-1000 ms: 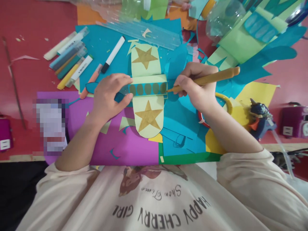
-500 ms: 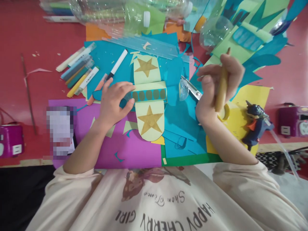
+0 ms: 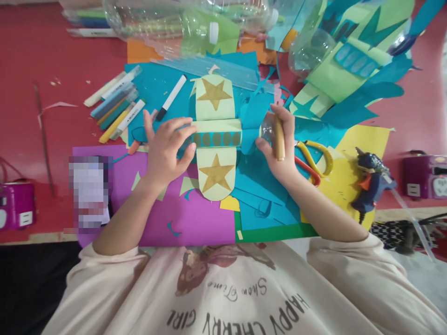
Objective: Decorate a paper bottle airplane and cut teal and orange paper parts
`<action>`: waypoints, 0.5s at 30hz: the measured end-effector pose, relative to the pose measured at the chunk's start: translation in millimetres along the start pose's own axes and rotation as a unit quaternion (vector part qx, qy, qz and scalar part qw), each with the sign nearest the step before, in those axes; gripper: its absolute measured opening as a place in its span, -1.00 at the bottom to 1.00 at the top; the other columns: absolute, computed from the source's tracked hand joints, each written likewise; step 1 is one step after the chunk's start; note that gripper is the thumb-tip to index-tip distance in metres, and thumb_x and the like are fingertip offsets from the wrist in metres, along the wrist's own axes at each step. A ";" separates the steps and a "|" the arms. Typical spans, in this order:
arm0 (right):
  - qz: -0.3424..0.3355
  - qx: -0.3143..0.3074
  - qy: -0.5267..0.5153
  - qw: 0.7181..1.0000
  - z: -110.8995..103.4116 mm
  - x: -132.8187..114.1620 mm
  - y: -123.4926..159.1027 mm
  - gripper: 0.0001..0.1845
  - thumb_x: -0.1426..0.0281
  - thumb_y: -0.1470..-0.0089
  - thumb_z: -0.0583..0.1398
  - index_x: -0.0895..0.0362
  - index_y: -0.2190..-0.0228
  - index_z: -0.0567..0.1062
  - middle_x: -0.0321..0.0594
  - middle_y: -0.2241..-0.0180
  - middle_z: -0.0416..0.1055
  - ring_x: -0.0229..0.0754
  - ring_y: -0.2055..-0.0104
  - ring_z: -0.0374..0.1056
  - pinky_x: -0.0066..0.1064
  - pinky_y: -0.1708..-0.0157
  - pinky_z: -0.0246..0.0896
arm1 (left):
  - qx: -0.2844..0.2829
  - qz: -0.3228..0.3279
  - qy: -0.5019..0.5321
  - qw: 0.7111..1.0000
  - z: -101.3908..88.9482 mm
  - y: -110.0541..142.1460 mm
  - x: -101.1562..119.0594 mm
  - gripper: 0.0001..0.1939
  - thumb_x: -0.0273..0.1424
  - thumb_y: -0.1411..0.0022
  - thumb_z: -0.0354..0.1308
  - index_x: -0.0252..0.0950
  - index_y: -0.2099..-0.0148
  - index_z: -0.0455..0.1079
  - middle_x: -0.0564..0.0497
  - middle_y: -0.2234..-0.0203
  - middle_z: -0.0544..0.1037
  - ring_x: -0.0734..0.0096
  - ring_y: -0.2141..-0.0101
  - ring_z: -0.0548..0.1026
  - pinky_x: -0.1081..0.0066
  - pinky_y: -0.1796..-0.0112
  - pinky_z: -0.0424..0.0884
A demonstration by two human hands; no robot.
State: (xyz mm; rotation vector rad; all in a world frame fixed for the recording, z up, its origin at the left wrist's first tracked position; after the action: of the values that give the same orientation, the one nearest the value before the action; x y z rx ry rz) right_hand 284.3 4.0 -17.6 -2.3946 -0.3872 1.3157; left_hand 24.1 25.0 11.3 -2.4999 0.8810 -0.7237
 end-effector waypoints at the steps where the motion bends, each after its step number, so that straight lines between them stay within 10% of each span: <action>1: -0.004 0.005 -0.002 1.000 0.5 0.3 0.4 -0.40 -0.04 -0.22 0.07 -0.31 -0.22 0.04 -0.27 -0.19 0.29 0.03 -0.24 0.30 0.06 -0.22 0.26 | 0.011 0.013 -0.006 1.000 -0.4 0.9 2.6 -0.67 -0.27 -0.38 -0.03 0.02 -0.15 0.31 0.01 -0.05 0.52 0.13 -0.03 0.50 -0.16 -0.28 0.01; 7: -0.013 0.036 -0.063 0.997 4.1 -2.6 3.2 -0.41 0.09 -0.21 0.17 -0.26 -0.21 0.12 -0.24 -0.15 0.29 0.00 -0.23 0.31 -0.01 -0.19 0.30 | 0.088 0.145 -0.063 0.983 -0.7 7.3 31.4 -0.71 -0.29 -0.38 -0.03 -0.17 -0.08 0.34 -0.07 0.08 0.54 0.26 0.11 0.50 0.24 0.12 0.37; 15: 0.004 0.038 -0.071 0.997 2.4 -4.2 7.6 -0.36 0.09 -0.16 0.23 -0.25 -0.20 0.14 -0.20 -0.20 0.25 0.01 -0.23 0.30 -0.02 -0.20 0.30 | -0.012 0.186 -0.016 0.982 9.3 6.7 45.8 -0.75 -0.42 -0.36 0.04 -0.25 -0.05 0.36 -0.05 0.25 0.58 0.33 0.29 0.53 0.36 0.28 0.39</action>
State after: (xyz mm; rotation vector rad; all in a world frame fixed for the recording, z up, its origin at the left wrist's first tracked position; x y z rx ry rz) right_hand 280.6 -4.0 -19.1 -2.2494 -0.3613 1.4828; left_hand 57.1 -8.4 16.0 -2.2635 1.3035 -0.5455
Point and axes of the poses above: each hand's wrist, its own y-axis away from the middle knuckle, its own z-axis out of the palm, x = y × z, the point moved 4 cm from there along -y, towards the middle knuckle
